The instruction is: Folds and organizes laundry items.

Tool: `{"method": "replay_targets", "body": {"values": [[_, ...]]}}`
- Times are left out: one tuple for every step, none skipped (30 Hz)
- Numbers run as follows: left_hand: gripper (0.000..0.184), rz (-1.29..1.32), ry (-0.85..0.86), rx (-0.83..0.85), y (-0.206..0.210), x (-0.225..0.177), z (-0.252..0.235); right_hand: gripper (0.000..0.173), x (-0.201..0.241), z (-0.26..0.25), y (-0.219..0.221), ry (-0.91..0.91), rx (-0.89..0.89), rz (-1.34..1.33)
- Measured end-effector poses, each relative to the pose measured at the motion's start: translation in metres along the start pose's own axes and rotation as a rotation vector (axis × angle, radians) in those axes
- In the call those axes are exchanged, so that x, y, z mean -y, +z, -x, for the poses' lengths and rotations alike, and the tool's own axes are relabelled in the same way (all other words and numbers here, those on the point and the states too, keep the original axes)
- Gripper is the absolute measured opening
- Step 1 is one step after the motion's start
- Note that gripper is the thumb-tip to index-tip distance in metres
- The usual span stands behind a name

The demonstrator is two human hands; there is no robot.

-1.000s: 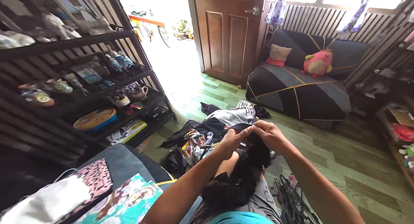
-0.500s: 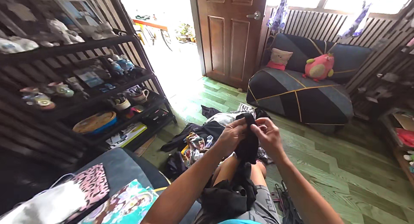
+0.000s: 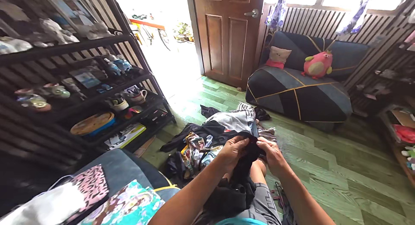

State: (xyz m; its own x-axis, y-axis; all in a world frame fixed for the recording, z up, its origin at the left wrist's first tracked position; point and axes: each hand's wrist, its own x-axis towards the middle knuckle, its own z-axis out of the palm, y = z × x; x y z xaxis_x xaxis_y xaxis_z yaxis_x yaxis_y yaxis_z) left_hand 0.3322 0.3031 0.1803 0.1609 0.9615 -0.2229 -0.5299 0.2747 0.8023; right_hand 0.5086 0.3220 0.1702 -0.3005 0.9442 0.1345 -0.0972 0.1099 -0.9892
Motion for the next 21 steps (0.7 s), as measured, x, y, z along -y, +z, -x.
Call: {"method": "replay_targets", "body": {"values": [[0.024,0.055,-0.015,-0.03,-0.003,0.0,-0.001,0.035,-0.003,0.001,-0.006,0.005,-0.047,-0.029],[0.035,0.104,-0.025,-0.089,-0.005,-0.002,-0.003,0.039,-0.006,0.001,-0.012,-0.005,-0.117,-0.042],[0.042,0.133,-0.023,-0.127,-0.007,-0.005,-0.005,0.041,-0.009,0.001,-0.018,-0.023,-0.195,-0.044],[0.042,0.103,-0.002,-0.138,-0.008,-0.008,-0.008,0.039,-0.011,0.0,-0.023,-0.04,-0.261,-0.036],[0.036,0.003,0.043,-0.116,-0.007,-0.01,-0.011,0.033,-0.01,0.001,-0.023,-0.054,-0.28,-0.019],[0.027,-0.139,0.101,-0.065,-0.005,-0.009,-0.014,0.025,-0.008,0.002,-0.018,-0.065,-0.26,0.018],[0.021,-0.278,0.156,-0.013,0.0,-0.005,-0.017,0.023,-0.007,0.004,-0.01,-0.072,-0.219,0.072],[0.021,-0.395,0.213,0.027,0.005,0.0,-0.019,0.024,-0.008,0.006,-0.001,-0.081,-0.181,0.122],[0.021,-0.483,0.267,0.065,0.009,0.005,-0.021,0.022,-0.011,0.005,0.005,-0.103,-0.177,0.153],[0.019,-0.537,0.318,0.088,0.012,0.008,-0.022,0.018,-0.013,0.003,0.005,-0.126,-0.203,0.167],[0.018,-0.565,0.348,0.09,0.011,0.008,-0.023,0.015,-0.014,0.002,0.001,-0.139,-0.246,0.171],[0.018,-0.568,0.345,0.066,0.008,0.004,-0.023,0.013,-0.015,0.002,-0.008,-0.141,-0.308,0.191],[0.019,-0.553,0.316,0.02,0.002,-0.001,-0.024,0.013,-0.016,0.004,-0.019,-0.137,-0.389,0.241],[0.022,-0.536,0.283,-0.035,-0.005,-0.007,-0.026,0.016,-0.018,0.007,-0.03,-0.15,-0.489,0.335],[0.023,-0.55,0.272,-0.078,-0.012,-0.013,-0.03,0.026,-0.02,0.01,-0.038,-0.191,-0.569,0.461],[0.023,-0.622,0.301,-0.086,-0.017,-0.015,-0.036,0.038,-0.024,0.013,-0.041,-0.271,-0.6,0.563],[0.024,-0.744,0.372,-0.057,-0.018,-0.015,-0.04,0.041,-0.028,0.012,-0.036,-0.358,-0.617,0.611],[0.028,-0.88,0.471,-0.005,-0.014,-0.011,-0.041,0.035,-0.03,0.011,-0.022,-0.403,-0.598,0.58],[0.029,-0.985,0.589,0.055,-0.003,-0.004,-0.037,0.024,-0.032,0.012,-0.003,-0.373,-0.55,0.479],[0.028,-1.04,0.699,0.134,0.012,0.006,-0.027,0.018,-0.028,0.015,0.014,-0.236,-0.473,0.35],[0.025,-1.045,0.766,0.245,0.031,0.015,-0.012,0.018,-0.012,0.024,0.024,-0.02,-0.371,0.241]]}}
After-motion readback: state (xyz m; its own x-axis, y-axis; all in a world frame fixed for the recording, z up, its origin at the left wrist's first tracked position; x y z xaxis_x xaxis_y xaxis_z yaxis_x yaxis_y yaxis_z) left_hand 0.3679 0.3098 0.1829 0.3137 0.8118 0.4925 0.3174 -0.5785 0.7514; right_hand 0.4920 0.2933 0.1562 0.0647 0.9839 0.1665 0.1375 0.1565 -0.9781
